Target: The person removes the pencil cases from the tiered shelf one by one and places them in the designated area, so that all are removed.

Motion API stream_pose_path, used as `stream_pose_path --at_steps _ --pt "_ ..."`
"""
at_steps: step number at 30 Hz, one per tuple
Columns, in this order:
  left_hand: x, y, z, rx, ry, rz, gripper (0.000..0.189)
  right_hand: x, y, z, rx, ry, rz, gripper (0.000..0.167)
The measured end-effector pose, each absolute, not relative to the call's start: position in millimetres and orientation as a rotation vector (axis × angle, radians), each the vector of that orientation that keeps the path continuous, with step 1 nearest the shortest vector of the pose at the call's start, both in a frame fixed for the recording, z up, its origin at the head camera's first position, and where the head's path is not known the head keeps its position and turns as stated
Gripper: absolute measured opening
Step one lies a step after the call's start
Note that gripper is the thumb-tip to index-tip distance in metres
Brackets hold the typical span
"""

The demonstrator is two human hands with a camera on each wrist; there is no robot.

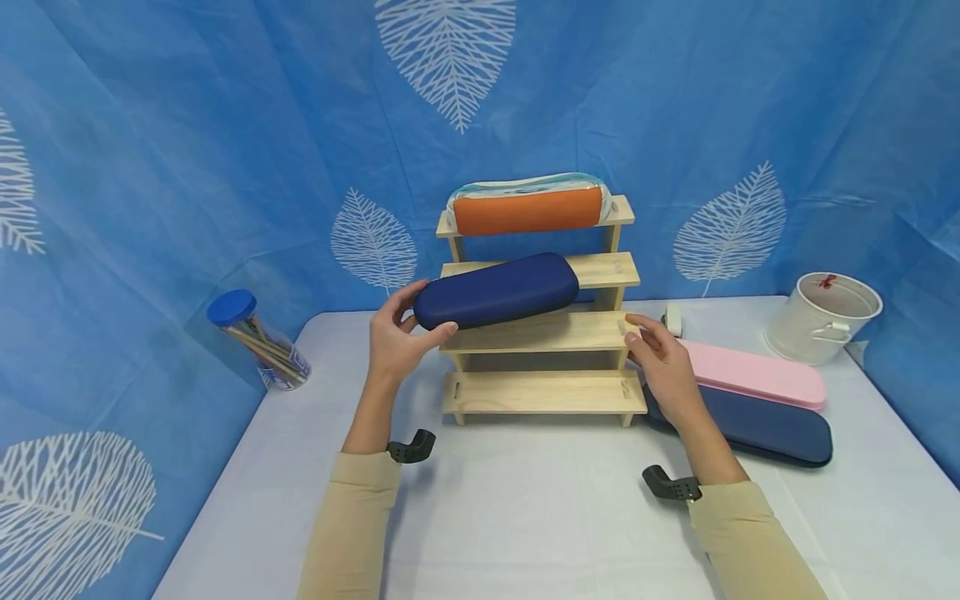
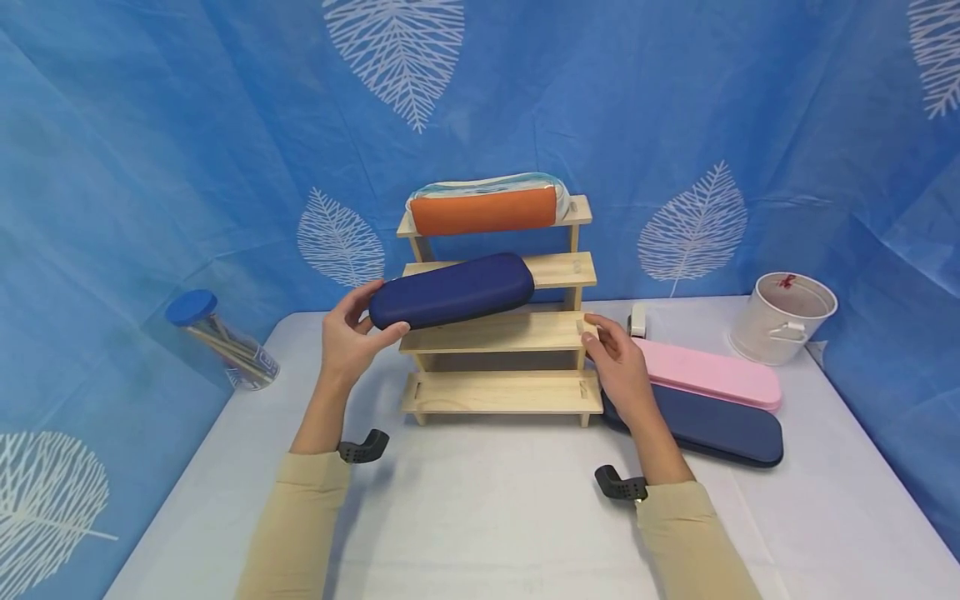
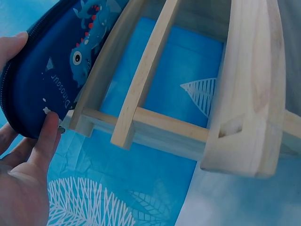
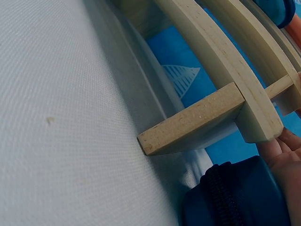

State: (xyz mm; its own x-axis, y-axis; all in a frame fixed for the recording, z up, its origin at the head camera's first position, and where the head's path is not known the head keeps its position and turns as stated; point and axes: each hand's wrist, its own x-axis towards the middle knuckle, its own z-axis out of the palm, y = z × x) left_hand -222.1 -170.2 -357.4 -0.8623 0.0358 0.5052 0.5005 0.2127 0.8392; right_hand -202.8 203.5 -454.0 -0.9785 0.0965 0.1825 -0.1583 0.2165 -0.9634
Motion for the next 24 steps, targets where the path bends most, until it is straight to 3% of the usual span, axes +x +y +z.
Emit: stream_pose_path --at_steps 24 --pt "-200 -188 -356 -0.467 -1.997 -1.734 0.064 -203 204 -454 0.059 -2.293 1.830 0.050"
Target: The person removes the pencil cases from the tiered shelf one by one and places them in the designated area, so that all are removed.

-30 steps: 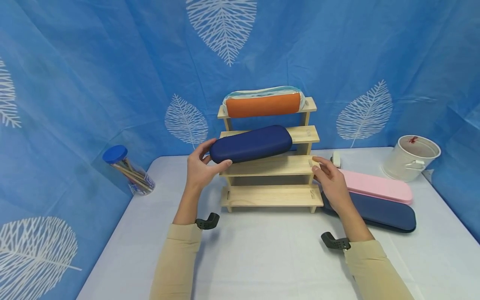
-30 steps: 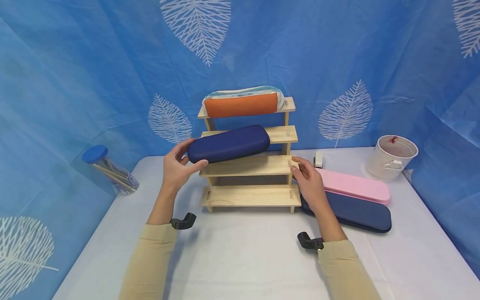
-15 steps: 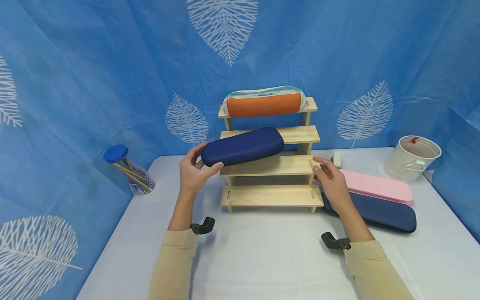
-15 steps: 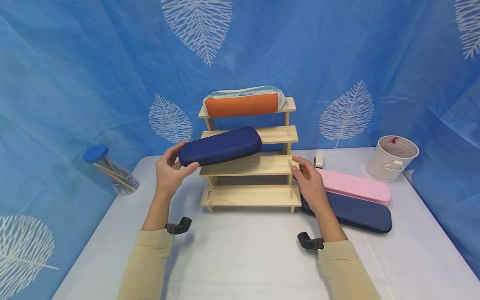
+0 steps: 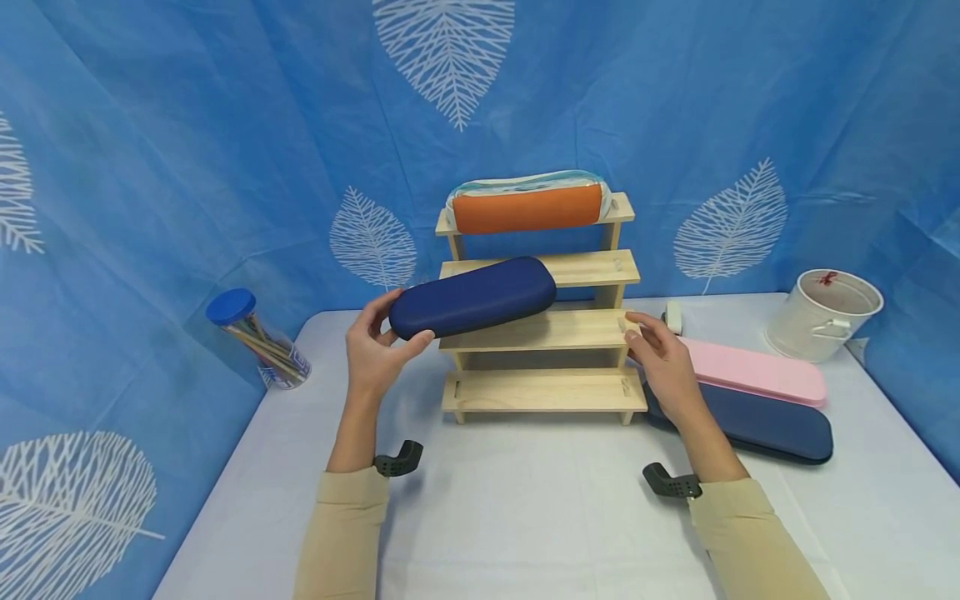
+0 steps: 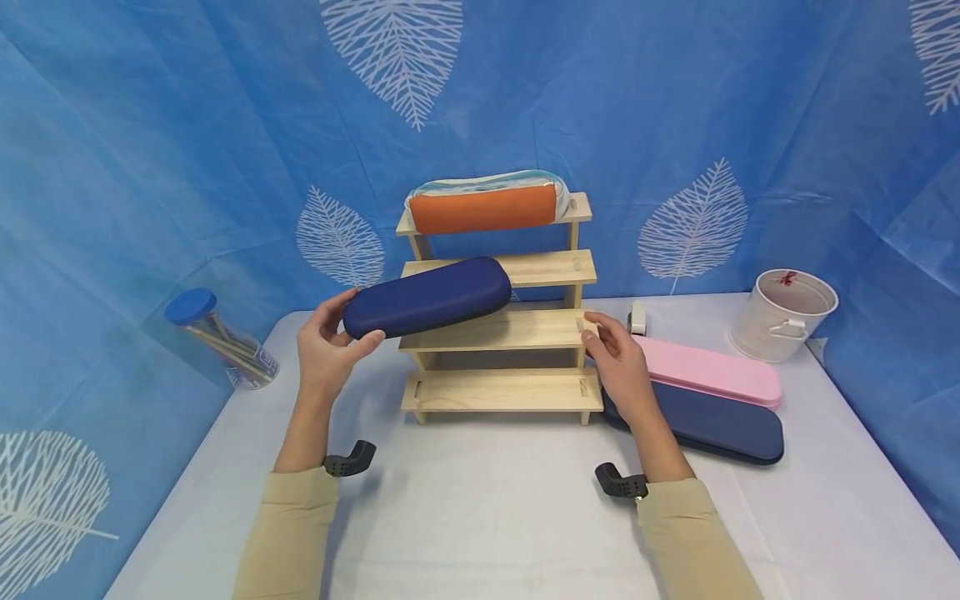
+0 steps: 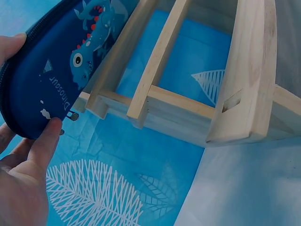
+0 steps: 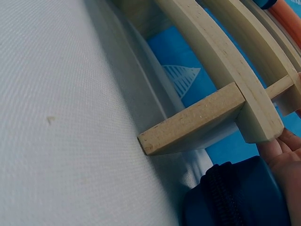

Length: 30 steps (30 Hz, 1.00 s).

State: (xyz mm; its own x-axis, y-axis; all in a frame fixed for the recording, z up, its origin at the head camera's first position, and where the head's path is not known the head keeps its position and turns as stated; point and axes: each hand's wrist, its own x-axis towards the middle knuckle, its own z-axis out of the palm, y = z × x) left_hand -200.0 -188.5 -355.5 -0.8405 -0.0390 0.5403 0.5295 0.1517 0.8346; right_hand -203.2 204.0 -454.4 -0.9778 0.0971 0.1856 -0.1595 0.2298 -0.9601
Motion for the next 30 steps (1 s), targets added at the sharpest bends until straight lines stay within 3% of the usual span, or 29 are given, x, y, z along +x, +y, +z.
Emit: stream_pose_path --at_steps 30 --pt "-190 -210 -355 -0.349 -1.919 -1.699 0.065 -204 203 -454 0.044 -2.297 1.818 0.050"
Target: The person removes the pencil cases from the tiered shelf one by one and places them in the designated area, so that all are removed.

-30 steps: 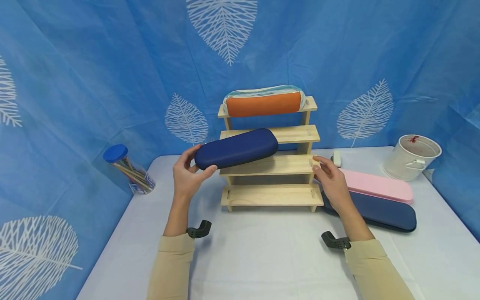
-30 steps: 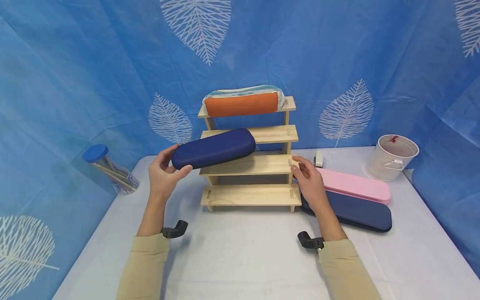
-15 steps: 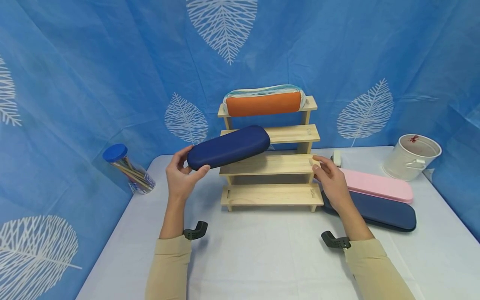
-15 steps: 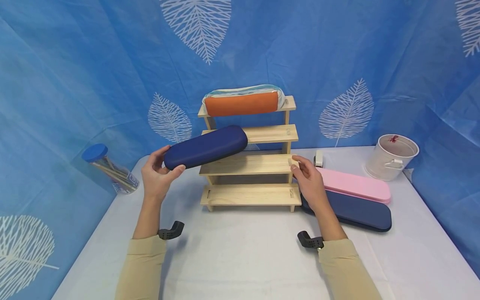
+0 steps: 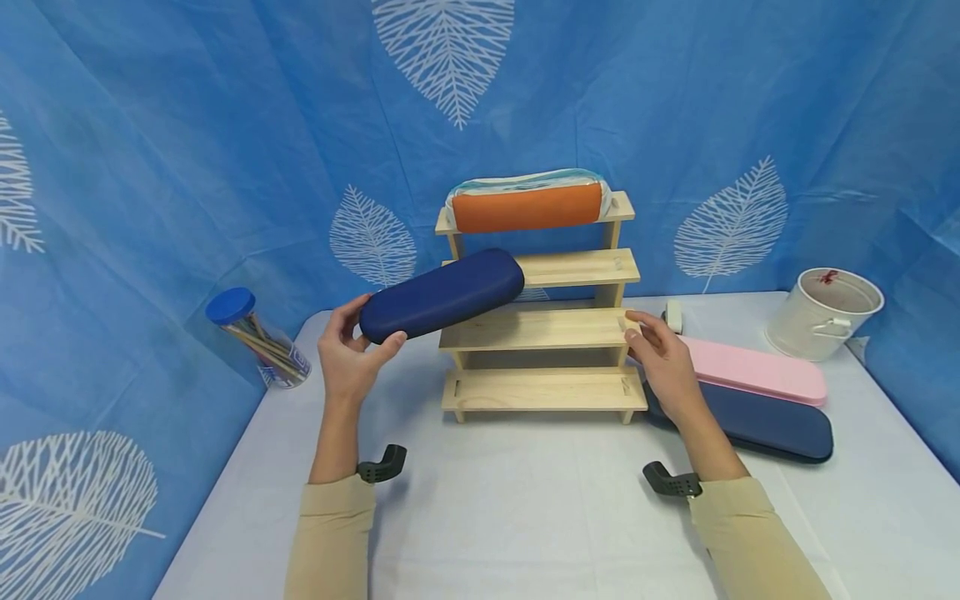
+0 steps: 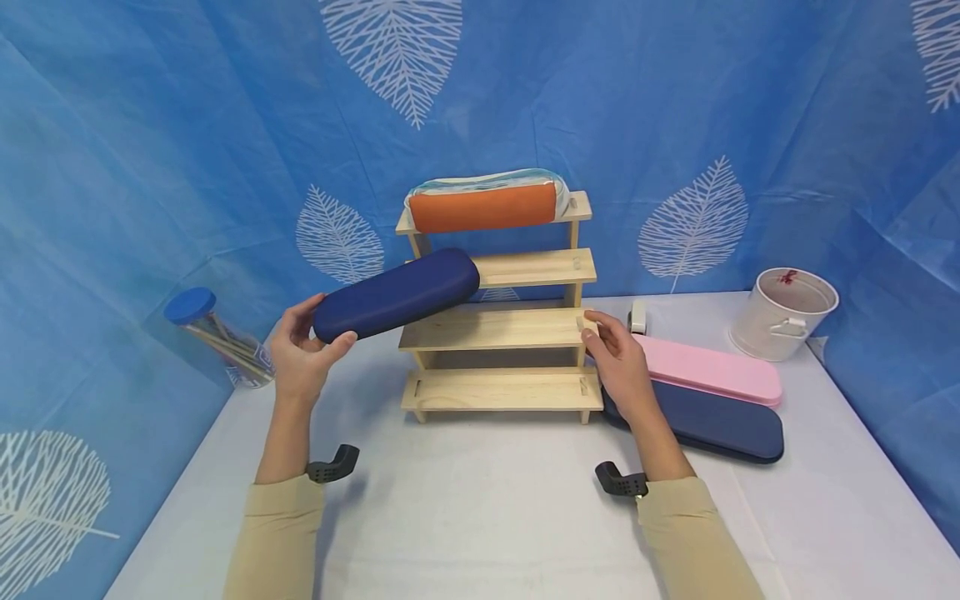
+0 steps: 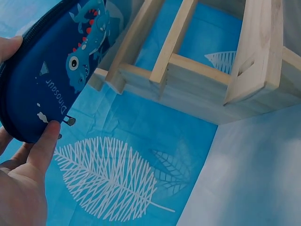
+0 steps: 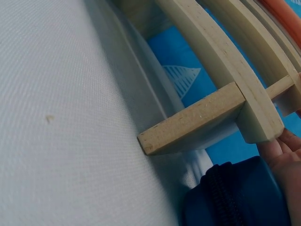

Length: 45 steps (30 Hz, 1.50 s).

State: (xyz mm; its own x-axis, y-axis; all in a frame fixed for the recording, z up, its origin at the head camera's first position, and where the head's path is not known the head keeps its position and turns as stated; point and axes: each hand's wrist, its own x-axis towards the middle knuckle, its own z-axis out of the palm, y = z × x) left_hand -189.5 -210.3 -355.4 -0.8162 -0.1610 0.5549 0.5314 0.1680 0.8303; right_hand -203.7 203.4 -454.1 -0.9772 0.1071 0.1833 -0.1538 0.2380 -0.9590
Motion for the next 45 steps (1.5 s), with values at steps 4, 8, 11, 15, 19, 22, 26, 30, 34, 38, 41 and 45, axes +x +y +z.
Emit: stream_pose_path --at_steps 4,8,11,15,19,22,26,30,34,38,41,45 --pt "-194 -219 -364 -0.343 -1.872 -1.741 0.066 -204 203 -454 0.041 -2.293 1.820 0.049" --pt "-201 -230 -374 -0.328 -1.853 -1.747 0.067 -204 204 -454 0.046 -2.285 1.827 0.049" --pt "-201 -235 -376 -0.326 -1.822 -1.764 0.066 -204 204 -454 0.051 -2.284 1.827 0.049" --pt "-199 -240 -374 -0.322 -1.783 -1.783 0.065 -204 204 -455 0.054 -2.277 1.833 0.048" --pt "-198 -245 -374 -0.294 -1.771 -1.767 0.064 -204 204 -455 0.049 -2.277 1.832 0.048" --pt "-199 -250 -378 -0.281 -1.757 -1.758 0.064 -204 204 -455 0.044 -2.283 1.831 0.049" --pt "-199 -255 -378 -0.258 -1.749 -1.746 0.064 -205 204 -455 0.039 -2.292 1.828 0.049" --pt "-198 -259 -379 -0.203 -1.750 -1.729 0.065 -205 204 -456 0.041 -2.290 1.833 0.048" --pt "-196 -262 -378 -0.169 -1.736 -1.724 0.065 -206 204 -457 0.046 -2.286 1.845 0.048" --pt "-195 -265 -378 -0.159 -1.711 -1.721 0.064 -207 205 -458 0.043 -2.289 1.845 0.048" --pt "-195 -266 -379 -0.137 -1.710 -1.702 0.065 -207 206 -458 0.043 -2.287 1.843 0.048" --pt "-195 -268 -381 -0.097 -1.737 -1.651 0.066 -207 206 -458 0.041 -2.286 1.838 0.048"
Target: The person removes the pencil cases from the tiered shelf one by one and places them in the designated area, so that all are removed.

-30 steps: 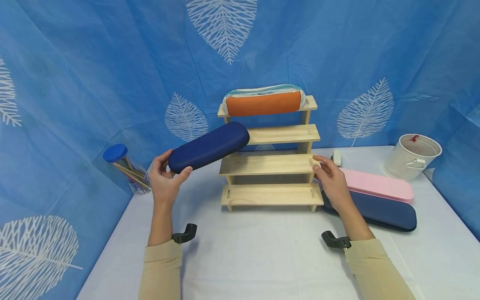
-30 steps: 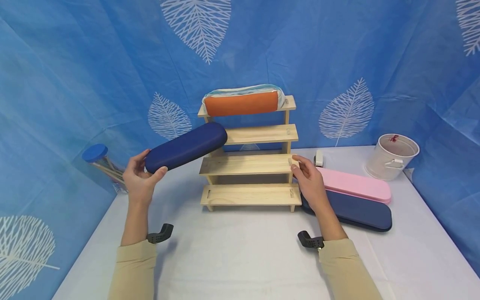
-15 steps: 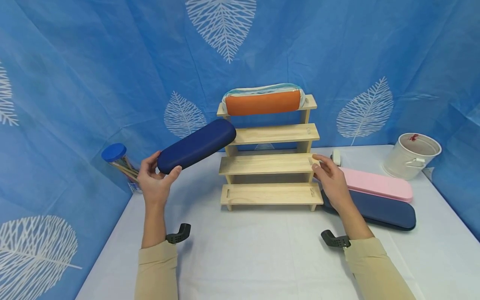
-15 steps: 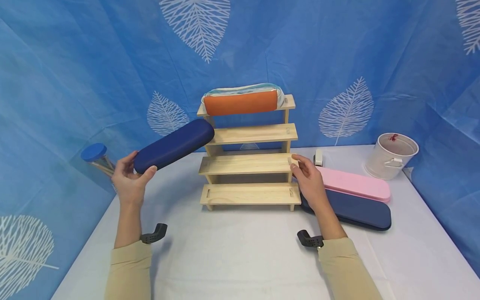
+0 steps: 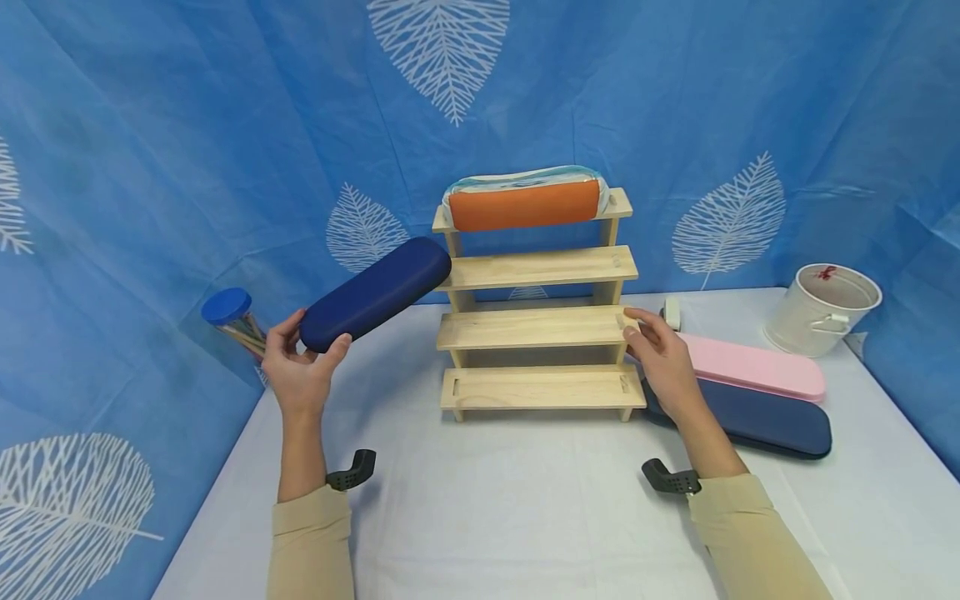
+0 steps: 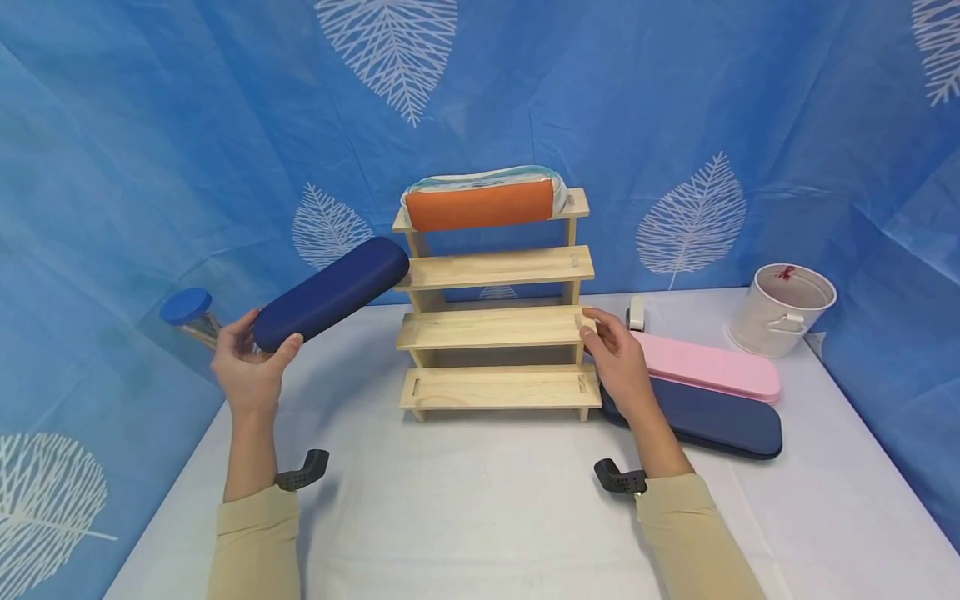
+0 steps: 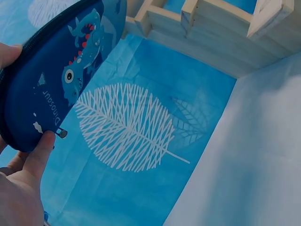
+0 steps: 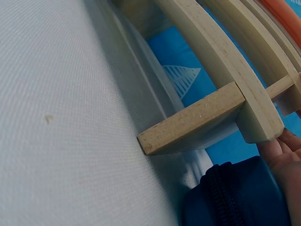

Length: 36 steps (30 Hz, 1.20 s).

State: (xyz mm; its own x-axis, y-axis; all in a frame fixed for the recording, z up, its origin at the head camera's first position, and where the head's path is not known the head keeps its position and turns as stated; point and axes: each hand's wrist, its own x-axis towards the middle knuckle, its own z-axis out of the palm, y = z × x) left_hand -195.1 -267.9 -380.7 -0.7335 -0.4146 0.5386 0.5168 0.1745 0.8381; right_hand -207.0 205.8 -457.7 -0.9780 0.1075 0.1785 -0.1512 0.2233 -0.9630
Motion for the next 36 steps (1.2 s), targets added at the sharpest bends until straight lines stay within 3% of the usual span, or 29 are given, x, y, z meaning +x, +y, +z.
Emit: stream_pose_path --at_steps 19,36 --pt "-178 -260 -374 0.096 -1.889 -1.471 0.069 -189 194 -429 0.116 -2.276 1.848 0.048" --pt "-197 -286 -408 0.183 -1.943 -1.459 0.072 -194 199 -437 0.102 -2.273 1.866 0.047"
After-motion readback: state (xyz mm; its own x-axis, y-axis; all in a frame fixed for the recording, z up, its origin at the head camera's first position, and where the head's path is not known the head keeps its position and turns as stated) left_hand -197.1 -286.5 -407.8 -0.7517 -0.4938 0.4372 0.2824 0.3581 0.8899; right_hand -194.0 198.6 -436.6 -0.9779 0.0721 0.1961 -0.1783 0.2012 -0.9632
